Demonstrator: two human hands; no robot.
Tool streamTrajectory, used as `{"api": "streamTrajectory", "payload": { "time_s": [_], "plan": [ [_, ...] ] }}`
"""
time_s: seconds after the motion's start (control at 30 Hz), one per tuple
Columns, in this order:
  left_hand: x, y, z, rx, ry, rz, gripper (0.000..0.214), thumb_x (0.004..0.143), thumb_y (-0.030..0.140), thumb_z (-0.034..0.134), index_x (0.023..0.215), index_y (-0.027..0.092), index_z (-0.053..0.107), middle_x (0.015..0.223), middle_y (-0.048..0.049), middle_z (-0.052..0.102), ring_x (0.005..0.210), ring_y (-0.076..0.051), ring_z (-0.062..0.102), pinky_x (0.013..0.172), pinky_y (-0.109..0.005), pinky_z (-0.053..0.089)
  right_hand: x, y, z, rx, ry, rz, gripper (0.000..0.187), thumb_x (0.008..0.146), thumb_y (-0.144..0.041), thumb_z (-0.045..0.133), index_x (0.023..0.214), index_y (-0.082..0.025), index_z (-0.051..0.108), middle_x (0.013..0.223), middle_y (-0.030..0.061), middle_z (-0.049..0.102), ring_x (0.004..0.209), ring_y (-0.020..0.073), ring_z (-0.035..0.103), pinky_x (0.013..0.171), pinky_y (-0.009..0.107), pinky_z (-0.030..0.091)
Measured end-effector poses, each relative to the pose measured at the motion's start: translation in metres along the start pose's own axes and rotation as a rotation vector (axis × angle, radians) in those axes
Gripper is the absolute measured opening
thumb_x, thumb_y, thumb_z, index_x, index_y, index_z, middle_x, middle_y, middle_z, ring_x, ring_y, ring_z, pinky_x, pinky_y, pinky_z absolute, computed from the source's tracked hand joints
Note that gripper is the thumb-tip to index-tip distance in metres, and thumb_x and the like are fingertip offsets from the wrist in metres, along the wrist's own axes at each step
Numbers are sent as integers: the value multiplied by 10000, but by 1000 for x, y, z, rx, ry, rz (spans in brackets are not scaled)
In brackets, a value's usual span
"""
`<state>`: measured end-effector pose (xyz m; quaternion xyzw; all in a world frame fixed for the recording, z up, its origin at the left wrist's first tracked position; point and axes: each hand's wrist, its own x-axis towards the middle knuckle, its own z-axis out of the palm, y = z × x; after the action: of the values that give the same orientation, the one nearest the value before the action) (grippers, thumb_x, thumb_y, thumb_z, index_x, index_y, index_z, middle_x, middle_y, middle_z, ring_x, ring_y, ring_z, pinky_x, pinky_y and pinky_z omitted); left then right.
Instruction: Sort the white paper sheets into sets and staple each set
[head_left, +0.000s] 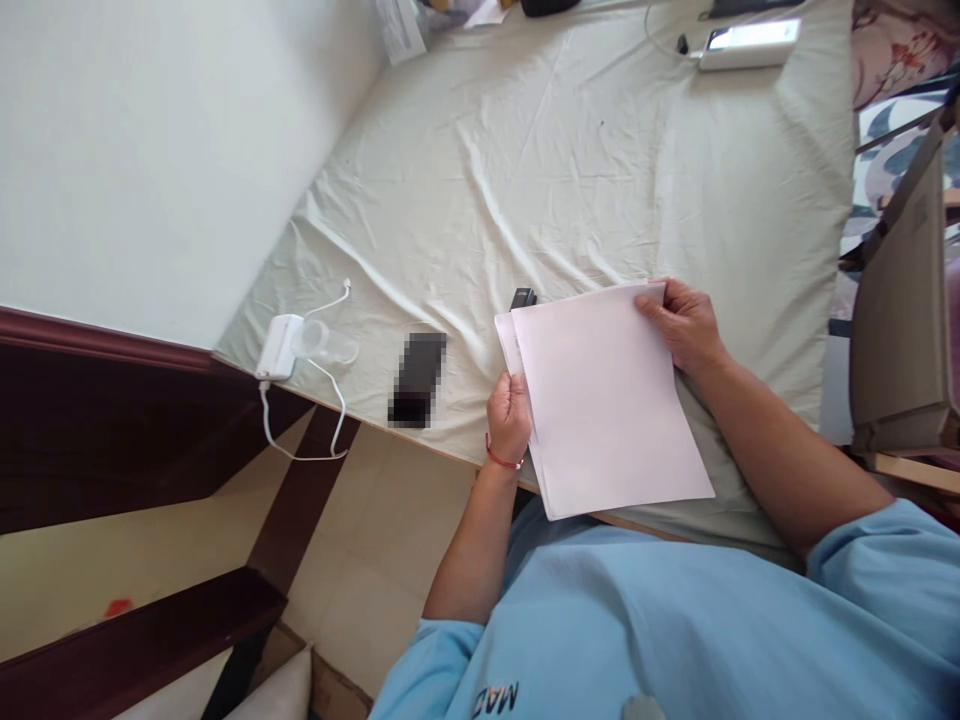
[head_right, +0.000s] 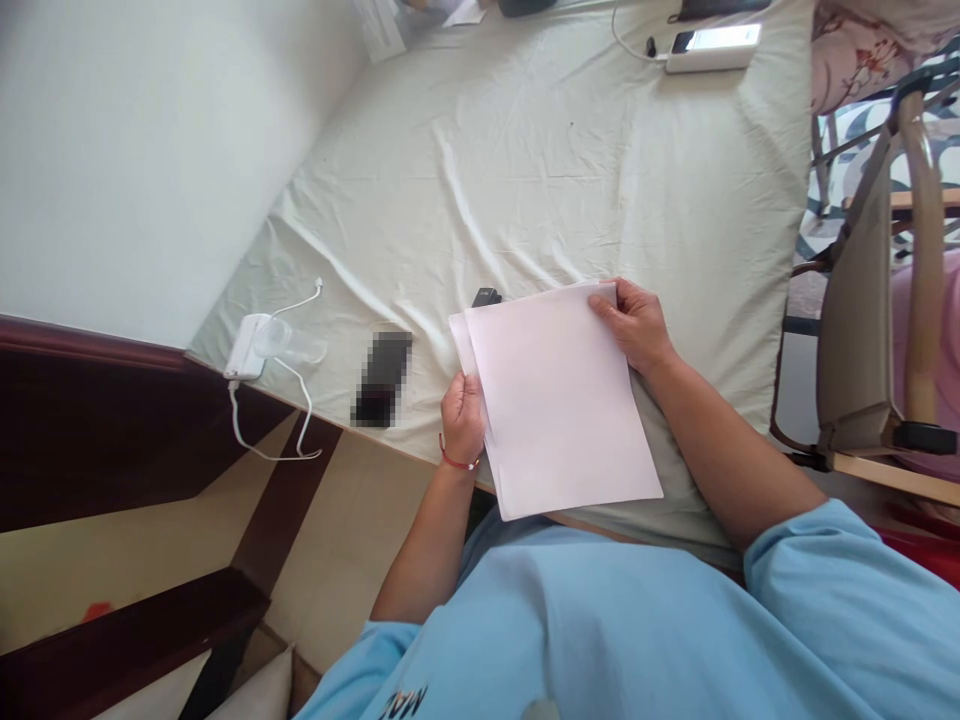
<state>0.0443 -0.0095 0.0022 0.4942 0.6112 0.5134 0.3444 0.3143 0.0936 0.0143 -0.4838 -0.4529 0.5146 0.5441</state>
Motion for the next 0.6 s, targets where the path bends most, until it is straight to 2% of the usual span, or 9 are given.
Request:
{"api": "streamTrajectory", "payload": {
  "time_s": [0.17, 0.3, 0.4, 0.5, 0.6],
  "plan": [
    [0, -2, 0, -43, -15, 2, 471, 1019, 645, 534, 872, 206, 623, 791, -16, 626, 767, -172, 577, 754, -295, 482, 3, 7, -3, -138, 71, -105, 435, 795, -628, 827, 759, -243, 629, 673, -15, 506, 594, 134, 420, 493, 277, 329],
    [0, -2, 0, -53, -8, -6, 492, 1006, 664, 543, 857, 201, 617, 789, -14, 620, 751, -164, 563, 745, -292, 476, 5, 8, -4, -207, 156, -211, 352, 838, -565, 817, 818, -241, 679, 719, -8, 559, 637, 142, 480, 548, 287, 398],
    [0, 0, 0, -39, 0, -5, 513, 993, 690, 542, 845, 203, 606, 772, -11, 602, 746, -167, 553, 740, -295, 468, 5, 6, -4, -182, 226, -208, 359, 818, -581, 826, 852, -254, 682, 753, -3, 589, 616, 143, 489, 540, 300, 408],
    [0, 2, 0, -32, -6, -3, 517, 998, 689, 530, 816, 207, 577, 742, 0, 563, 713, -158, 516, 710, -294, 439, 3, 3, -2, -120, 221, -183, 390, 782, -606, 846, 841, -262, 671, 776, -1, 602, 611, 139, 496, 525, 294, 413],
    [0, 3, 0, -47, -7, -13, 521, 1002, 683, 529, 778, 213, 536, 712, 12, 514, 678, -148, 469, 674, -292, 406, 0, 0, 1, -73, 154, -168, 401, 768, -596, 862, 810, -251, 662, 769, -1, 589, 624, 136, 495, 544, 293, 428]
  ]
}}
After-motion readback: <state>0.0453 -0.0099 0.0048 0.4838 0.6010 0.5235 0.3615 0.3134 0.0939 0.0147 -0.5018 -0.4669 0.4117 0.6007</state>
